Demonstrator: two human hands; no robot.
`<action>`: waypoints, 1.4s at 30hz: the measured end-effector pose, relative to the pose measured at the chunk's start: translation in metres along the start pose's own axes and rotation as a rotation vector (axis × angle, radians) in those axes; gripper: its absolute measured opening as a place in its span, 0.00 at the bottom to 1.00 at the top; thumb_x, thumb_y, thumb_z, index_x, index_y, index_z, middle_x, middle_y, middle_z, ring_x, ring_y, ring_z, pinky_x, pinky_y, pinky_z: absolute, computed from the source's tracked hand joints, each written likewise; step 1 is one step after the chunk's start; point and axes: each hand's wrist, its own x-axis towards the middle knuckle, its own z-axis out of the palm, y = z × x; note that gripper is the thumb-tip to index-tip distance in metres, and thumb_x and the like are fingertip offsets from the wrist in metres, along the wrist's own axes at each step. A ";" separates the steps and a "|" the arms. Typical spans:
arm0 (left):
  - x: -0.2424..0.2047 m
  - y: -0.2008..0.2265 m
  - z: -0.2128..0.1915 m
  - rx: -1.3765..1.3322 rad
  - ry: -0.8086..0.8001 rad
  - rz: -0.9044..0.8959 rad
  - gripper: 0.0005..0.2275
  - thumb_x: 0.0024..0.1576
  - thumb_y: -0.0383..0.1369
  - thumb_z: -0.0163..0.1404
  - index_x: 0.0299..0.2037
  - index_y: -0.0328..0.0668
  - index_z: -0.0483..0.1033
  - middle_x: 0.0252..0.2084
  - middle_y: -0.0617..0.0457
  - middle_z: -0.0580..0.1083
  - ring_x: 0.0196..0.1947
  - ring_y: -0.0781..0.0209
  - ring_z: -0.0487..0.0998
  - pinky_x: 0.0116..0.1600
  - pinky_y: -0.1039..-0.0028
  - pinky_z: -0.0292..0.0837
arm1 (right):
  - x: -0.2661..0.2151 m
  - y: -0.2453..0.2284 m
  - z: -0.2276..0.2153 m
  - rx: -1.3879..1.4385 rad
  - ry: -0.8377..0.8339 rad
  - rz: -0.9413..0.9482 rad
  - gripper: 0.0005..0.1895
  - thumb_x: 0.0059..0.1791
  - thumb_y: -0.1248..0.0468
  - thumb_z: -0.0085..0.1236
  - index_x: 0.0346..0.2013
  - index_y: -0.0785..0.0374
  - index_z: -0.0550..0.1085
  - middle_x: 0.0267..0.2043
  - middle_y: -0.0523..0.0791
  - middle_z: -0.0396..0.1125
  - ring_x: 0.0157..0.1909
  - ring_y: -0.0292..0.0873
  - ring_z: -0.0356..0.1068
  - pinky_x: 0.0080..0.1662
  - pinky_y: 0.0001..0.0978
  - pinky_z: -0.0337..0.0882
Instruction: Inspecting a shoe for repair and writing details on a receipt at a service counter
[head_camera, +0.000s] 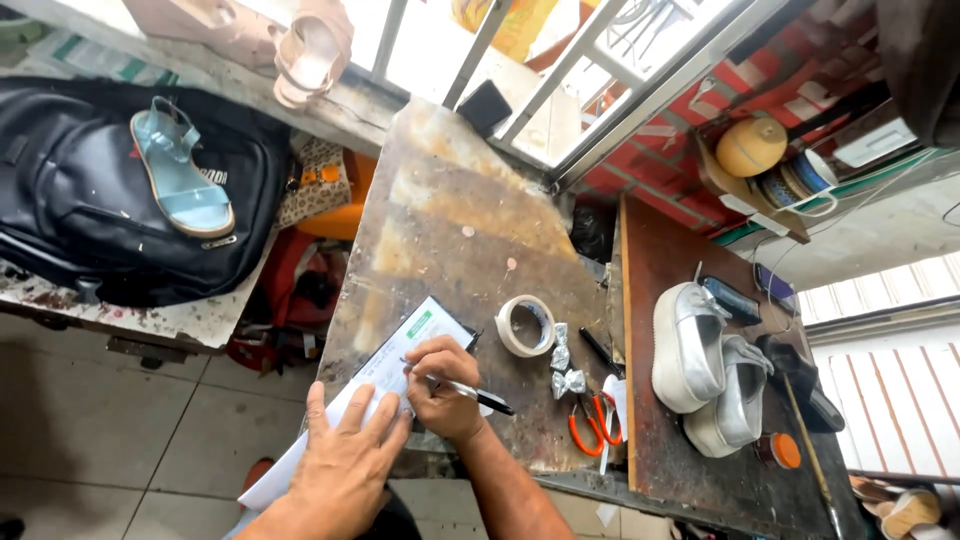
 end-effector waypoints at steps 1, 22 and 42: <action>0.002 0.001 -0.007 -0.025 -0.086 -0.023 0.35 0.52 0.46 0.56 0.68 0.51 0.54 0.69 0.49 0.49 0.71 0.38 0.43 0.63 0.09 0.40 | -0.002 0.002 -0.001 0.011 0.004 0.028 0.07 0.46 0.74 0.56 0.29 0.60 0.70 0.37 0.50 0.71 0.36 0.44 0.71 0.41 0.36 0.74; 0.013 0.035 -0.042 -0.032 -0.471 -0.315 0.44 0.59 0.56 0.54 0.75 0.59 0.32 0.77 0.56 0.35 0.79 0.47 0.27 0.72 0.19 0.29 | -0.008 0.009 -0.009 0.112 0.001 0.035 0.12 0.36 0.78 0.46 0.28 0.59 0.71 0.36 0.49 0.71 0.37 0.45 0.71 0.42 0.34 0.74; -0.011 0.024 0.024 -0.035 0.300 -0.111 0.28 0.46 0.42 0.50 0.61 0.52 0.69 0.67 0.48 0.63 0.71 0.40 0.55 0.62 0.13 0.41 | -0.015 0.012 -0.017 -0.046 -0.074 0.035 0.05 0.48 0.73 0.55 0.31 0.60 0.70 0.33 0.47 0.70 0.37 0.48 0.71 0.47 0.40 0.73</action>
